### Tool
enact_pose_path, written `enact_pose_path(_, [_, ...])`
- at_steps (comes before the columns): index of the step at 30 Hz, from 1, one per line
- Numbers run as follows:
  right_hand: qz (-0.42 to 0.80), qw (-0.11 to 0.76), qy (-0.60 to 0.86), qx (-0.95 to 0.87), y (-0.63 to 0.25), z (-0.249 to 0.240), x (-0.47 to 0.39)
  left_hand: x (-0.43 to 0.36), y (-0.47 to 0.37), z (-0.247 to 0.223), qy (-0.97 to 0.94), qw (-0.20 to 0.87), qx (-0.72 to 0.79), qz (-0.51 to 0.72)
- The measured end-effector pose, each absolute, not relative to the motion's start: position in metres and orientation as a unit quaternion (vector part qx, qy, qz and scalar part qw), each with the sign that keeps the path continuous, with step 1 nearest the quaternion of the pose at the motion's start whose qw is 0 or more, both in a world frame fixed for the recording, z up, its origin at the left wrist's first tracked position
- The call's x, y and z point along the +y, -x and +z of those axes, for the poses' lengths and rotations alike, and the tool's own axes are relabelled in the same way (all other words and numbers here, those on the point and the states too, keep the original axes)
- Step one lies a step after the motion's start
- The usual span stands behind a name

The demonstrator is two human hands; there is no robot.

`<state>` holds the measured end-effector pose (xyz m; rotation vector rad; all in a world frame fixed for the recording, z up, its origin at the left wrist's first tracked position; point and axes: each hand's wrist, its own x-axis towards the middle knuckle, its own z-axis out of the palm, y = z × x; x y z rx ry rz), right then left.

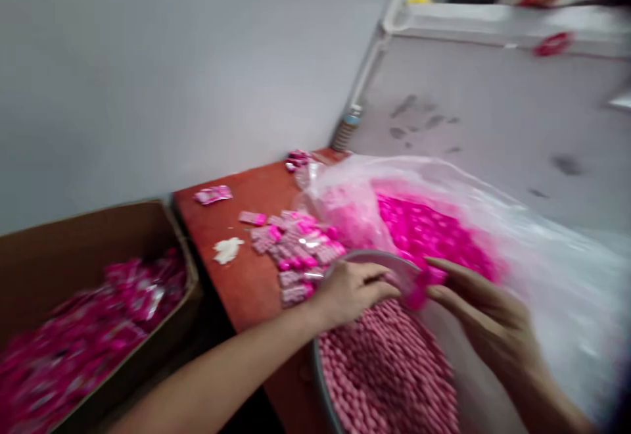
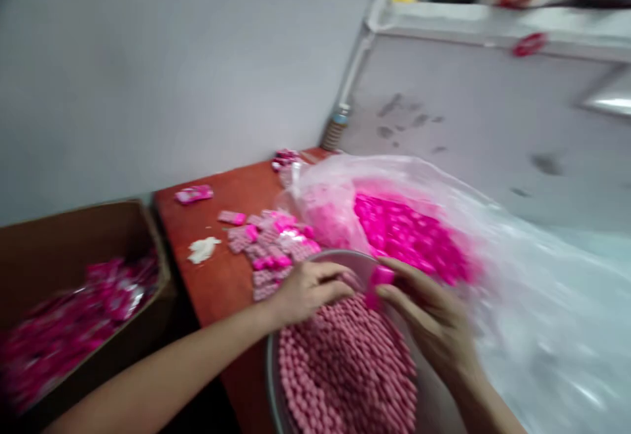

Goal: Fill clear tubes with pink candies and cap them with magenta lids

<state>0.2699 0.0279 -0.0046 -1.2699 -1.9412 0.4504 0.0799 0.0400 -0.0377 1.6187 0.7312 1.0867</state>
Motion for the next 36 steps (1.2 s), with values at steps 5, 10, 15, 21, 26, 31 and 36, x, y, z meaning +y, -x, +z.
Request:
enact_pose_path(5, [0.123, 0.316, 0.442, -0.83, -0.267, -0.004, 0.024, 0.043, -0.074, -0.039, -0.731, 0.434, 0.301, 0.432])
enact_pose_path(10, [0.093, 0.29, 0.399, -0.865, -0.263, -0.007, 0.017, 0.035, -0.075, -0.04, -0.734, 0.416, 0.316, 0.434])
enact_pose_path(15, [0.021, 0.249, 0.364, -0.897, -0.261, -0.01, 0.013, 0.035, -0.075, -0.044, -0.757, 0.399, 0.29, 0.429])
enact_pose_path(21, [0.136, 0.303, 0.422, -0.844, -0.26, -0.011, 0.017, 0.044, -0.077, -0.044, -0.702, 0.491, 0.311, 0.412])
enact_pose_path(26, [0.494, 0.466, 0.426, -0.598, -0.264, -0.014, 0.013, 0.054, -0.08, -0.046, -0.516, 0.673, 0.28, 0.45])
enact_pose_path(31, [0.575, 0.511, 0.445, -0.458, -0.268, -0.021, 0.014, 0.049, -0.078, -0.043, -0.607, 0.619, 0.264, 0.424])
enact_pose_path(36, [0.655, 0.424, 0.447, -0.438, -0.26, -0.012, 0.019, 0.043, -0.075, -0.04, -0.668, 0.545, 0.274, 0.426])
